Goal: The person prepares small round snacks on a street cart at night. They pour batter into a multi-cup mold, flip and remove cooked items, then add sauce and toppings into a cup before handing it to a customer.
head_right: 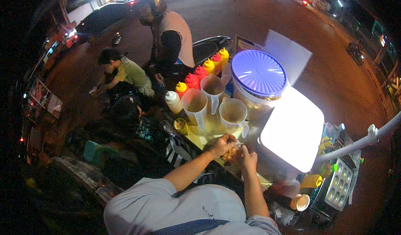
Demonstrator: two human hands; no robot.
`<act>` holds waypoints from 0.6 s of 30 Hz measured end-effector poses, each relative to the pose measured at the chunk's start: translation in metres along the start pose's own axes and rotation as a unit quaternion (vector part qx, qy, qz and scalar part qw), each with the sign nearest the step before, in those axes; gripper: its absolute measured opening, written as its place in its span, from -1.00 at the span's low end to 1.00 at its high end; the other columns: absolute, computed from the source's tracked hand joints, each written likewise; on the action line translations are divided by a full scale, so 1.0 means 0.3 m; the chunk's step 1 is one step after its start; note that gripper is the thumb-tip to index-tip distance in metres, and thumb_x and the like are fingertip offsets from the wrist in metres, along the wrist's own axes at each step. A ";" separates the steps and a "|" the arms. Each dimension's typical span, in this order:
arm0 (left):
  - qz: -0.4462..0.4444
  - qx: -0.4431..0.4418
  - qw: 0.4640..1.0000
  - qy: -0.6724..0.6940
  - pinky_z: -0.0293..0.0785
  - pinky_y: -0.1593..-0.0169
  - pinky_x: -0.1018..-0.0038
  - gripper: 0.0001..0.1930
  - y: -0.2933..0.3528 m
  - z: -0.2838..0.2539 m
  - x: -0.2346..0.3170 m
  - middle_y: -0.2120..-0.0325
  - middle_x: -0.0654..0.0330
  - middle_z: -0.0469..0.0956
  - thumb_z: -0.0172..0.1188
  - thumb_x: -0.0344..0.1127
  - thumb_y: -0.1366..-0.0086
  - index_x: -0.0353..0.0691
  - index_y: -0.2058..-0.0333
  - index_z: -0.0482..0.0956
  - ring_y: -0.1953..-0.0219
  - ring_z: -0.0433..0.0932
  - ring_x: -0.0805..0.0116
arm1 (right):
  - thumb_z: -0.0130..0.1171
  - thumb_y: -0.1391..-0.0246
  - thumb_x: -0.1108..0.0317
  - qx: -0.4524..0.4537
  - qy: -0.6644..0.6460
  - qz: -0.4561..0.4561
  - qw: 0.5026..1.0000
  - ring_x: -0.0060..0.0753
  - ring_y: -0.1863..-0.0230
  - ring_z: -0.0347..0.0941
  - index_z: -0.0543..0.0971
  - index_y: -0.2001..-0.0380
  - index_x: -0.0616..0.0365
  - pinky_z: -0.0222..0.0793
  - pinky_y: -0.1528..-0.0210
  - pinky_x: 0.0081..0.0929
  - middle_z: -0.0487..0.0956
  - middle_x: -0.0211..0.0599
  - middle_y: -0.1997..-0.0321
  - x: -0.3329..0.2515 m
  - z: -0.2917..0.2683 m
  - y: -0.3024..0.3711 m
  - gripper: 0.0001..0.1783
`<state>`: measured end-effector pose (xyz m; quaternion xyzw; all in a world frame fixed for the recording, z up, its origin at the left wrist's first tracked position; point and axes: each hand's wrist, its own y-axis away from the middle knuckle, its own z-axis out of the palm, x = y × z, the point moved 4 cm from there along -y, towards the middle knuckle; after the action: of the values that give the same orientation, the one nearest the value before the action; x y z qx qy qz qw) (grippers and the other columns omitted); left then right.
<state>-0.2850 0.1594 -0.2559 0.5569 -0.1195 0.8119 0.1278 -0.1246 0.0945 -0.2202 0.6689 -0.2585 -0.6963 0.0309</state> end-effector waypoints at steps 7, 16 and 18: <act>-0.016 0.006 1.000 -0.023 0.43 -0.11 0.47 -0.79 -0.013 0.003 -0.006 0.17 0.29 0.55 0.33 -0.42 -0.34 -0.22 0.10 0.53 0.07 0.51 0.48 | 0.29 -0.21 0.40 0.050 0.284 -0.407 0.866 -0.15 0.24 0.58 0.55 0.05 0.30 0.51 0.19 -0.27 0.62 -0.07 0.11 -0.242 0.007 0.217 -0.70; -0.030 0.047 0.993 -0.102 0.47 0.02 0.47 -0.75 0.014 0.010 0.040 0.28 0.30 0.59 0.34 -0.34 -0.31 -0.22 0.08 0.55 0.22 0.52 0.48 | 0.37 -0.04 0.33 0.039 0.372 -0.595 0.712 0.06 0.00 0.49 0.56 0.08 0.13 0.42 -0.05 -0.08 0.58 -0.09 0.08 -0.678 0.322 0.219 -0.63; -0.005 0.045 0.994 -0.100 0.48 0.02 0.46 -0.76 0.001 0.012 0.024 0.28 0.29 0.59 0.35 -0.37 -0.30 -0.23 0.09 0.55 0.22 0.53 0.48 | 0.36 -0.04 0.28 0.025 0.392 -0.622 0.678 0.05 -0.02 0.47 0.56 0.07 0.10 0.39 -0.07 -0.07 0.57 -0.09 0.06 -0.742 0.430 0.157 -0.62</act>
<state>-0.2844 0.1584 -0.2478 0.6413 -0.0925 0.7558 0.0942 -0.2381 0.1813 -0.0012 0.8877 0.2355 -0.2225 -0.3272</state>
